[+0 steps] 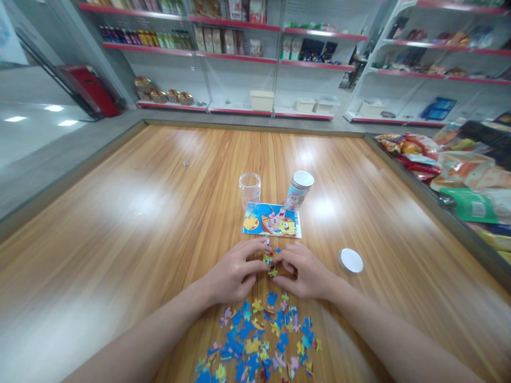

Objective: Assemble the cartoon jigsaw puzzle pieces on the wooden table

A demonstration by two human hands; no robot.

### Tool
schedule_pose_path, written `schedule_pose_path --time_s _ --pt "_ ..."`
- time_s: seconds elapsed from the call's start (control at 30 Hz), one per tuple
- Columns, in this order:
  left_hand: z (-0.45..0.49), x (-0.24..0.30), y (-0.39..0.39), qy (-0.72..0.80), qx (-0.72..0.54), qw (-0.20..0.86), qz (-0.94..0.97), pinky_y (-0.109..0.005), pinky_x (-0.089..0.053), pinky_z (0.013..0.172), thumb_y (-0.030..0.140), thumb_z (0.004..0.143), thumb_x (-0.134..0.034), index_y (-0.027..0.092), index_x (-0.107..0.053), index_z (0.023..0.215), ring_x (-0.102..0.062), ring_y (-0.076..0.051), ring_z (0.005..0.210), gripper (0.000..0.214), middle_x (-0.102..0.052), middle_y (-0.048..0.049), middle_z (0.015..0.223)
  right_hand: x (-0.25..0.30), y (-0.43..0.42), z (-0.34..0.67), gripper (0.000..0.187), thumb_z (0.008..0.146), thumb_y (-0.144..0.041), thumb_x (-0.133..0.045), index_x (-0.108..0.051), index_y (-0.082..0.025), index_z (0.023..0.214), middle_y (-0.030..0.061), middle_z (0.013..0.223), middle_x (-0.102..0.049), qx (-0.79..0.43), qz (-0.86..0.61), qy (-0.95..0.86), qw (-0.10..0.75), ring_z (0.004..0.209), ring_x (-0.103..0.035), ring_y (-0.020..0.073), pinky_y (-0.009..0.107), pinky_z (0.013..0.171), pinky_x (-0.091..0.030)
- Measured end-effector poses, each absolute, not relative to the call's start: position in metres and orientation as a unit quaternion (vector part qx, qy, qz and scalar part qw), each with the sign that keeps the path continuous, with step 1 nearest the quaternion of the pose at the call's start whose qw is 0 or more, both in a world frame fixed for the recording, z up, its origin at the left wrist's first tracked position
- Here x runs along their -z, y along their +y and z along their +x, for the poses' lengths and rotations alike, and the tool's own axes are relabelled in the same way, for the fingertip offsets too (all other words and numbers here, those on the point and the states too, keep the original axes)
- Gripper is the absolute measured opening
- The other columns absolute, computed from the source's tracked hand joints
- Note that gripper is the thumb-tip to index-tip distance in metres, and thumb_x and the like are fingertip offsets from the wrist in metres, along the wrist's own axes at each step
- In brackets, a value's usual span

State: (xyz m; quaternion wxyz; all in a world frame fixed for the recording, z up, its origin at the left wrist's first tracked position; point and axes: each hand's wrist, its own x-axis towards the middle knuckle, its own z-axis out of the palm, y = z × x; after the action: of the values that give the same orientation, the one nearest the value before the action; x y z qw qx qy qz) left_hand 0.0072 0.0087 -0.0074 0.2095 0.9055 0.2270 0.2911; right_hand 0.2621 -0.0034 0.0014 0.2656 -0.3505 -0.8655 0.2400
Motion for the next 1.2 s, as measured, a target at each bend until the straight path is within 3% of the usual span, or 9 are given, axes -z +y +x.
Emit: schedule_pose_path --time_s 0.17,0.3,1.2 --pt "0.0071 0.0053 0.0078 0.213 -0.273 0.204 0.916 -0.055 -0.045 0.113 0.001 0.08 -0.053 0.022 -0.072 0.111 -0.045 -0.03 0.14 0.042 -0.058 -0.0104 0.133 0.0003 -0.0018 0.2623 0.003 0.084 -0.021 -0.068 -0.065 -0.021 0.084 -0.0052 0.061 -0.055 -0.237 -0.335 -0.868 0.279 0.061 -0.054 0.0139 0.032 0.069 -0.034" --pt "0.0082 0.0045 0.0081 0.217 -0.273 0.2 0.916 -0.053 -0.048 0.11 0.001 0.081 -0.054 0.022 -0.072 0.111 -0.051 -0.029 0.134 0.041 -0.062 -0.0095 0.127 0.0013 -0.0012 0.2614 0.009 0.085 -0.021 -0.067 -0.064 -0.02 0.076 -0.0051 0.059 -0.057 -0.227 -0.328 -0.874 0.276 0.059 -0.056 0.0129 0.032 0.069 -0.033" --pt "0.0081 0.0083 0.0089 0.227 -0.273 0.205 0.912 -0.053 -0.048 0.111 0.0 0.082 -0.054 0.024 -0.074 0.108 -0.052 -0.028 0.133 0.041 -0.064 -0.0085 0.126 0.0076 0.0008 0.2604 0.006 0.078 -0.017 -0.062 -0.06 -0.021 0.074 -0.0075 0.055 -0.052 -0.216 -0.333 -0.878 0.267 0.057 -0.055 0.0122 0.031 0.069 -0.03"
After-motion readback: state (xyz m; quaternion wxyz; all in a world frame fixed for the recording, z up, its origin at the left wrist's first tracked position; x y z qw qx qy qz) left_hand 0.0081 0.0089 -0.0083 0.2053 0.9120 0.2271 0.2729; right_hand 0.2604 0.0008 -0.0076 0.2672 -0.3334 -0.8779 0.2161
